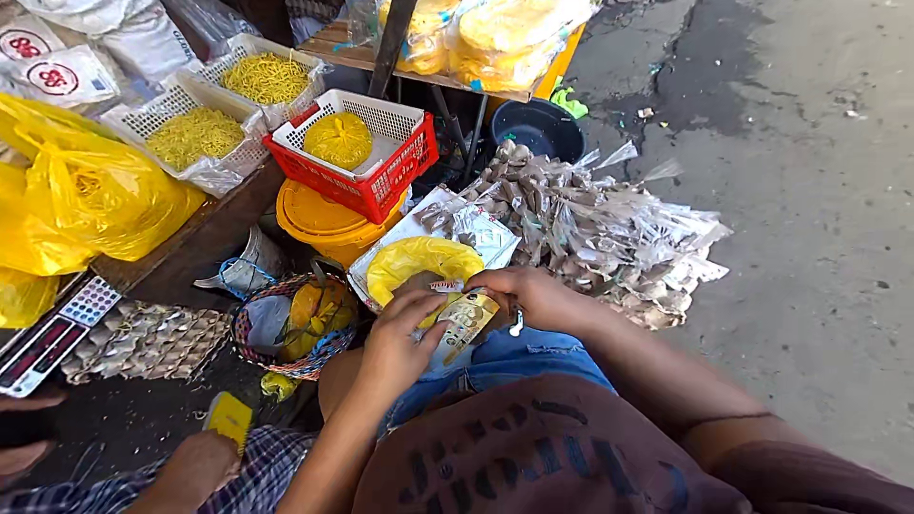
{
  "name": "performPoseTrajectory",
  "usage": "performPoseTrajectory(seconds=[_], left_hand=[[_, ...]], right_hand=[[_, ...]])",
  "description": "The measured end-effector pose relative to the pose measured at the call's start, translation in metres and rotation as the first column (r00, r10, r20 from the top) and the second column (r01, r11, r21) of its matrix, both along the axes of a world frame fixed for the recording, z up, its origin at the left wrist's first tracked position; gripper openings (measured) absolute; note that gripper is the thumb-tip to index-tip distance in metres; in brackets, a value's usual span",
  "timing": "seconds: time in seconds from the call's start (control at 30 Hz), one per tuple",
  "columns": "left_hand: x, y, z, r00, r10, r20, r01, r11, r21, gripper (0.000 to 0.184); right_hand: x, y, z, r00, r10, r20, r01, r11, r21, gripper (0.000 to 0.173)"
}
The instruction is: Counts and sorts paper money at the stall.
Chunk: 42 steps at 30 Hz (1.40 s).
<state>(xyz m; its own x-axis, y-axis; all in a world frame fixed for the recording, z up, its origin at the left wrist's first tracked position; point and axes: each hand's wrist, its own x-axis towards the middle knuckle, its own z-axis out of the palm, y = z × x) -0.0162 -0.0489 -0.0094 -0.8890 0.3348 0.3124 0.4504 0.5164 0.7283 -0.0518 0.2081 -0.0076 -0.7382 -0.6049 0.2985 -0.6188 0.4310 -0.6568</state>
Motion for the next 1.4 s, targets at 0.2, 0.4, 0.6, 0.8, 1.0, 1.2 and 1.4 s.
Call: performPoseTrajectory(seconds=[0.2, 0.4, 0.6, 0.8, 1.0, 1.2, 1.4], left_hand=[[-0.013, 0.007, -0.009, 0.972, 0.044, 0.233, -0.080, 0.986, 0.145, 0.013], [-0.023, -0.001, -0.007, 0.952, 0.091, 0.292, -0.216, 0.877, 0.430, 0.010], [-0.018, 0.011, -0.008, 0.954, 0.113, 0.278, -0.256, 0.792, 0.554, 0.009], [-0.011, 0.007, -0.005, 0.956, -0.003, 0.294, -0.126, 0.899, 0.419, 0.013], [-0.009, 0.014, -0.008, 0.955, 0.049, 0.292, -0.180, 0.878, 0.444, 0.012], [-0.012, 0.011, -0.006, 0.946, -0.030, 0.322, -0.130, 0.876, 0.464, 0.018], [-0.012, 0.010, -0.008, 0.950, -0.089, 0.299, -0.074, 0.866, 0.494, 0.020]], right_hand=[[0.002, -0.006, 0.001, 0.981, -0.117, 0.154, 0.132, 0.987, -0.094, 0.036], [0.016, -0.012, -0.016, 0.892, -0.053, 0.449, 0.182, 0.951, -0.250, 0.038], [0.014, -0.030, -0.014, 0.851, -0.112, 0.514, 0.201, 0.972, -0.121, 0.025], [0.006, -0.022, -0.014, 0.790, -0.060, 0.611, 0.233, 0.950, -0.207, 0.027], [0.004, -0.025, -0.015, 0.722, 0.054, 0.689, 0.289, 0.882, -0.372, 0.023], [-0.001, -0.020, -0.014, 0.723, 0.055, 0.688, 0.286, 0.883, -0.371, 0.022], [-0.008, -0.017, -0.014, 0.711, 0.099, 0.696, 0.249, 0.890, -0.381, 0.022]])
